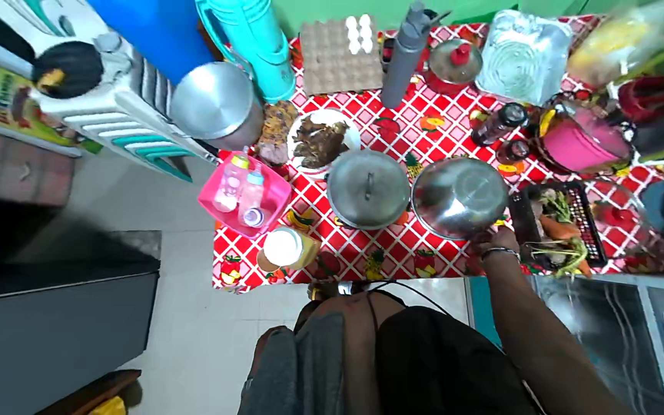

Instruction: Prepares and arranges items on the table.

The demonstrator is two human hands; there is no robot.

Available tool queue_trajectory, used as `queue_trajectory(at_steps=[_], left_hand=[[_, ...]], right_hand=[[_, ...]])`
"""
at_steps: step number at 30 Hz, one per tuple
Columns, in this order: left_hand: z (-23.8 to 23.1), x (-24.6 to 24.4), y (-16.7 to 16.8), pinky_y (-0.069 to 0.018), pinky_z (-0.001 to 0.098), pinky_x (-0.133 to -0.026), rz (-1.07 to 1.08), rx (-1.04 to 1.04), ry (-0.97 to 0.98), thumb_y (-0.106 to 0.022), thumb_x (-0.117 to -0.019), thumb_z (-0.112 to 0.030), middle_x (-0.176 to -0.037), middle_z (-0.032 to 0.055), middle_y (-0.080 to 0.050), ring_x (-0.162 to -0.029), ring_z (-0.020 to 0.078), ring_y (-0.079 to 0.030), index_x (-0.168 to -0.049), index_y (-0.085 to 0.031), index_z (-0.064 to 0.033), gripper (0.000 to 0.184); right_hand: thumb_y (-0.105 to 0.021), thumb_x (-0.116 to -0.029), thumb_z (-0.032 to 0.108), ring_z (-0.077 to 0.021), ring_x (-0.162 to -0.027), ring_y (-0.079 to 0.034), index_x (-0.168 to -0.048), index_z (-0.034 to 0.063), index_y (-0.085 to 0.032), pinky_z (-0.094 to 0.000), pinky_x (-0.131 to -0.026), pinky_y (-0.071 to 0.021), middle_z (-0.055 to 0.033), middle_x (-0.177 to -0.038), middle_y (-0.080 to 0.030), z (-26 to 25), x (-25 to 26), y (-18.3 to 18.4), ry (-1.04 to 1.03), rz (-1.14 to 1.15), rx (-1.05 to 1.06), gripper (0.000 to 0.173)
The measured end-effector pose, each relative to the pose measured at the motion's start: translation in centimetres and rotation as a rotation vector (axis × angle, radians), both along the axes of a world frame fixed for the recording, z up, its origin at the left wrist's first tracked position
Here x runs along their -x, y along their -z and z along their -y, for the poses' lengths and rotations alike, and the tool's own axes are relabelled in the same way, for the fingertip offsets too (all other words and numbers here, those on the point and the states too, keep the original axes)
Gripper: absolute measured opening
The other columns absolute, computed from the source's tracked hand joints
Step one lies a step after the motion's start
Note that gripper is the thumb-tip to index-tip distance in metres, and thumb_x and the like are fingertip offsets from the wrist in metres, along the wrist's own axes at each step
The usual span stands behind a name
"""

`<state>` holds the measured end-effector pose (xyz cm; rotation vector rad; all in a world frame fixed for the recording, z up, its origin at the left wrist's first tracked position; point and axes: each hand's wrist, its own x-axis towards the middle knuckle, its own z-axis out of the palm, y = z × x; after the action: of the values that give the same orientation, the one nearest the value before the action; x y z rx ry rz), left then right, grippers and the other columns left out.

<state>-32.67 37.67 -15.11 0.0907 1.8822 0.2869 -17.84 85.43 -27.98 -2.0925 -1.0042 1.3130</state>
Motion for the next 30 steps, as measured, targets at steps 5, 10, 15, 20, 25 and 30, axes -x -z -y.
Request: queue_trajectory(at_steps=[5,10,15,20,25,30], left_hand=[[14.2,-7.9,15.5,-0.0465,0.0387,-0.105,-0.263,-0.153,-0.551,-0.044,-0.1108,-0.016,-0.128,0.0246,-0.065,-0.120,0.0307,-0.061,-0.131,-0.061,0.0075,0.035],[15.1,-4.0,10.6,-0.0606,0.0387,-0.078,-0.609,-0.191,-0.963,-0.054,-0.1067,-0.020,-0.095,0.0133,-0.070,-0.082,0.0165,-0.069,-0.121,-0.062,0.0076,0.032],[7.4,7.3,-5.9,-0.0602,0.0279,-0.077,-1.061,-0.721,-0.831,-0.043,-0.1094,-0.023,-0.093,-0.0076,-0.067,-0.083,0.0052,-0.068,-0.117,-0.056,-0.0032,0.025],[-12.6,11.9,-13.4,-0.0587,0.0348,-0.094,-0.718,-1.206,-0.308,-0.050,-0.1017,-0.060,-0.116,-0.0059,-0.073,-0.104,0.0128,-0.070,-0.131,-0.066,-0.0241,0.049],[-32.6,11.7,-9.9,-0.0580,0.0442,-0.094,-0.371,-0.850,0.389,-0.049,-0.1083,-0.039,-0.131,0.0112,-0.065,-0.107,0.0198,-0.069,-0.144,-0.055,-0.0101,0.046],[-44.4,12.0,-0.3,-0.0472,0.0601,-0.103,-0.203,-0.692,0.543,-0.037,-0.1098,-0.051,-0.127,0.0279,-0.064,-0.119,0.0401,-0.062,-0.134,-0.059,0.0036,0.063]], right_hand=[[-0.061,-0.1002,0.025,-0.0320,-0.129,-0.058,-0.131,-0.0039,-0.063,-0.0495,-0.108,-0.0449,-0.0233,-0.135,-0.062,-3.1,0.7,0.4,-0.300,0.480,-0.026,0.042],[-0.054,-0.1048,0.040,-0.0303,-0.118,-0.064,-0.132,-0.0014,-0.062,-0.0504,-0.101,-0.0511,-0.0216,-0.127,-0.065,-5.4,1.4,0.2,-0.229,0.240,-0.046,0.050],[-0.046,-0.1066,0.050,-0.0263,-0.085,-0.066,-0.127,0.0001,-0.061,-0.0482,-0.077,-0.0563,-0.0183,-0.107,-0.066,-7.4,0.9,0.6,-0.185,0.037,0.014,0.056],[-0.040,-0.1074,0.056,-0.0221,-0.076,-0.061,-0.122,0.0019,-0.064,-0.0452,-0.070,-0.0539,-0.0142,-0.096,-0.065,-7.1,0.4,-0.7,-0.202,-0.064,0.000,0.062],[-0.040,-0.1086,0.053,-0.0177,-0.069,-0.055,-0.127,0.0026,-0.061,-0.0405,-0.063,-0.0502,-0.0100,-0.090,-0.060,-6.1,0.3,-2.2,-0.200,-0.095,0.034,0.057],[-0.040,-0.1089,0.052,-0.0250,-0.090,-0.066,-0.130,0.0004,-0.061,-0.0466,-0.079,-0.0560,-0.0172,-0.107,-0.067,-6.0,1.2,-1.7,-0.169,-0.172,0.069,0.059]])
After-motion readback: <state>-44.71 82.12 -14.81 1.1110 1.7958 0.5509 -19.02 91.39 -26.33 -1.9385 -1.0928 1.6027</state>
